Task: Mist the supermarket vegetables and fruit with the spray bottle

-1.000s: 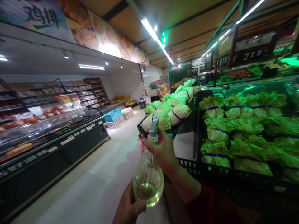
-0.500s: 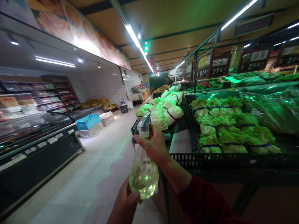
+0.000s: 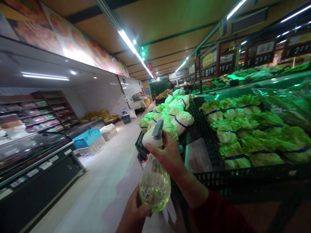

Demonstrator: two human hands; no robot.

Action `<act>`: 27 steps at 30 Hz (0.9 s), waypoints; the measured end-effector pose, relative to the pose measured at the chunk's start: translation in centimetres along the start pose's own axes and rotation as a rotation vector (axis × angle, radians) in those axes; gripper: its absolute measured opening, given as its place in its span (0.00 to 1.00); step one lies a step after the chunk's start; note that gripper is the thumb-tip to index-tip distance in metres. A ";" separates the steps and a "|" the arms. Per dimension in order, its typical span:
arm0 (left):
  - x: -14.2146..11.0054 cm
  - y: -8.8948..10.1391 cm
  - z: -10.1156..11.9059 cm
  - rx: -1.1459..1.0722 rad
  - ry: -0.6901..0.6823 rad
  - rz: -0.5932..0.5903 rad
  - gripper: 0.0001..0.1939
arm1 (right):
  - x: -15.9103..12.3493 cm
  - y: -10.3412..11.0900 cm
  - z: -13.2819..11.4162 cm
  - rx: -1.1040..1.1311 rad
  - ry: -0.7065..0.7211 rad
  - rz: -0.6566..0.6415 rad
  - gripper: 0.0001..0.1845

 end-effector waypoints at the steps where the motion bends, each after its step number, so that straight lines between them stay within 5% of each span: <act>1: 0.8 0.2 -0.1 0.016 0.027 -0.014 0.38 | 0.6 0.1 0.4 -0.012 -0.002 0.013 0.17; 11: 7.1 -2.1 0.2 -0.113 0.092 -0.115 0.46 | 4.6 1.7 5.5 0.065 -0.095 0.202 0.20; 16: 9.0 -2.2 -0.4 -0.114 0.176 -0.165 0.47 | 5.6 1.8 6.1 0.069 -0.082 0.218 0.21; 22: 10.6 -0.3 0.2 -0.130 0.198 -0.226 0.43 | 5.9 0.6 5.8 -0.016 -0.083 0.282 0.22; 27: 11.0 2.5 2.4 -0.142 0.229 -0.320 0.45 | 6.2 -3.4 5.9 -0.097 -0.071 0.312 0.21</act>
Point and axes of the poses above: each hand's wrist, its own x-axis towards the middle knuckle, its own y-axis out of the back of the hand, z = x × y, the point moved 10 cm from there along x, towards the middle knuckle, and after that the axes turned 13 degrees about -x, right-handed, at the moved point
